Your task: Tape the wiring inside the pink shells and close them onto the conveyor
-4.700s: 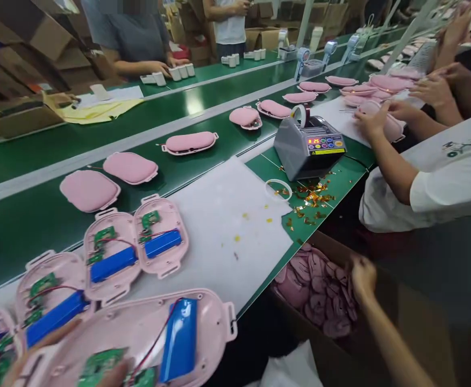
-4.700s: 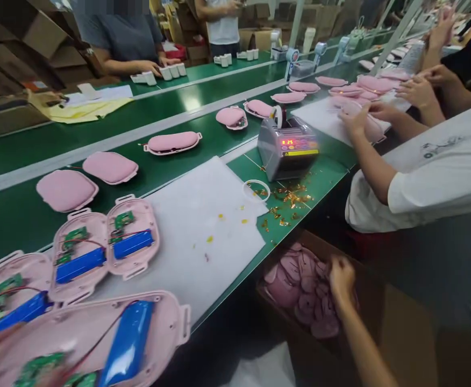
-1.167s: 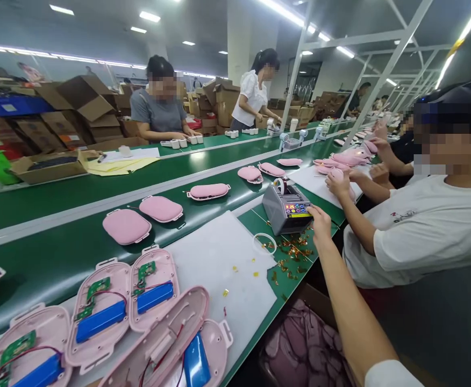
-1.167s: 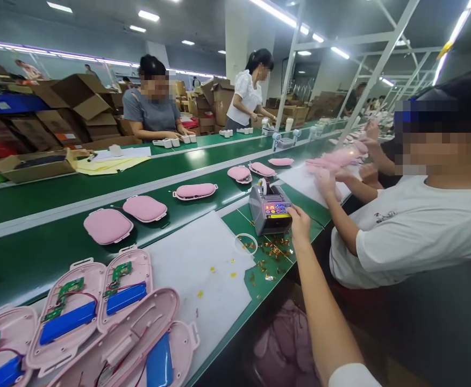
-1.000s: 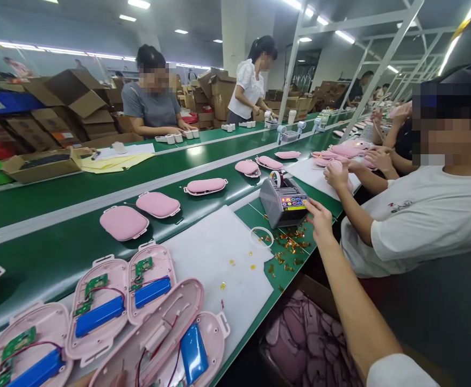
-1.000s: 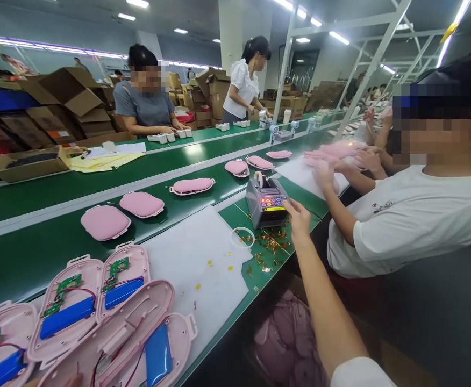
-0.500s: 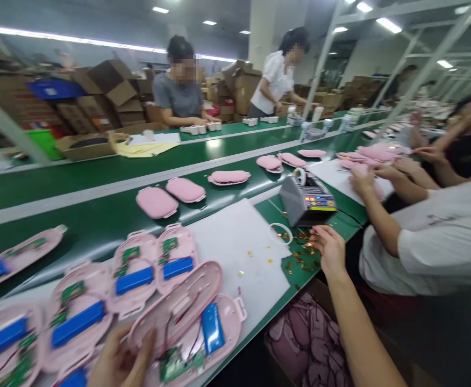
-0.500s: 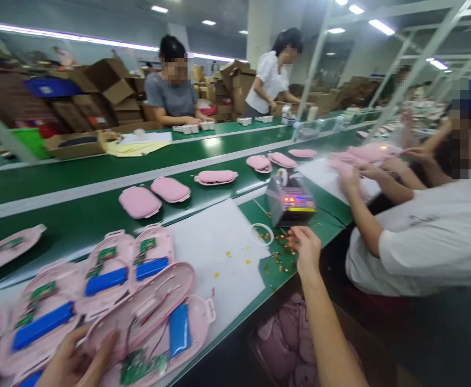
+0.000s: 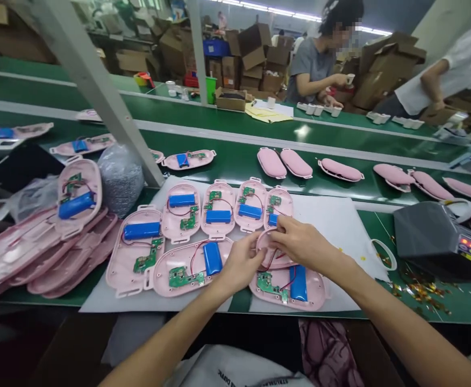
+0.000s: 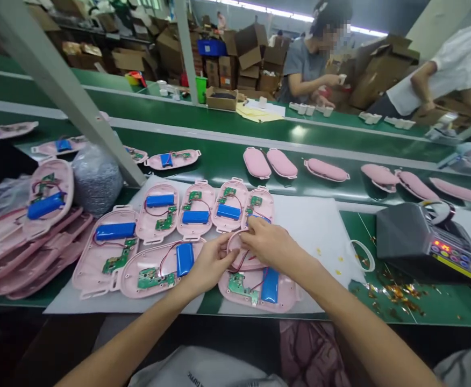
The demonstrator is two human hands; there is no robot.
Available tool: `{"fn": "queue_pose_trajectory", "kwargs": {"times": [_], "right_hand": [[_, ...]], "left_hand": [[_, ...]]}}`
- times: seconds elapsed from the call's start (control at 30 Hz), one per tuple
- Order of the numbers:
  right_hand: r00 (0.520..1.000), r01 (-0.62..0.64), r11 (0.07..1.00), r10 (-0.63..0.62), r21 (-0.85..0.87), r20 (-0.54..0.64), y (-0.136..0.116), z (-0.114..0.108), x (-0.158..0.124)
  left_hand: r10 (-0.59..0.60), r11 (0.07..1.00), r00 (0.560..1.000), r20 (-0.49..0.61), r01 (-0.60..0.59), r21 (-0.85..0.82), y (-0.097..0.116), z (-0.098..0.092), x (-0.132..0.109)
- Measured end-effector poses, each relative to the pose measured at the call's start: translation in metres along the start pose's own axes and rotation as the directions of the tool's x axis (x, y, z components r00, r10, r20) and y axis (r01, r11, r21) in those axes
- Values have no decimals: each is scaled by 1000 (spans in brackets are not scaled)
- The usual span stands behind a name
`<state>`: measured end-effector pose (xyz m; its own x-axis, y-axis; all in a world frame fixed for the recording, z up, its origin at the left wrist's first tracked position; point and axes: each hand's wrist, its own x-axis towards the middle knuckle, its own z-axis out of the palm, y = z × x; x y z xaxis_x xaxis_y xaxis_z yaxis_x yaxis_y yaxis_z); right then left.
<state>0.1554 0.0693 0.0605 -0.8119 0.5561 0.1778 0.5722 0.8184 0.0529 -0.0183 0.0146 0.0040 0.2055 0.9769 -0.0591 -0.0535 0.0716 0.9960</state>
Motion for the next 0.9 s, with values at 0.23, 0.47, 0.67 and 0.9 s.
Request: {"fn": "queue_pose_trajectory", "kwargs": {"times": [0.23,0.47,0.67,0.9], "right_hand": [[944,-302,937,320,174,-83,9,2,-2],[921,-374,794,377,479,94,33,-3,-16],[948,-202,923,268,328,-170,-30,-17,-65],[910,-265,961,278,82,-309,-79,47,-100]], "left_hand": [[5,997,1000,-8,-4,73,-6,-2,0],[75,982,997,-3,-73,174,10,0,-5],[165,872,919,357,-305,383,28,-9,-15],[-66,498,619,783,-659,563,81,-32,-2]]}}
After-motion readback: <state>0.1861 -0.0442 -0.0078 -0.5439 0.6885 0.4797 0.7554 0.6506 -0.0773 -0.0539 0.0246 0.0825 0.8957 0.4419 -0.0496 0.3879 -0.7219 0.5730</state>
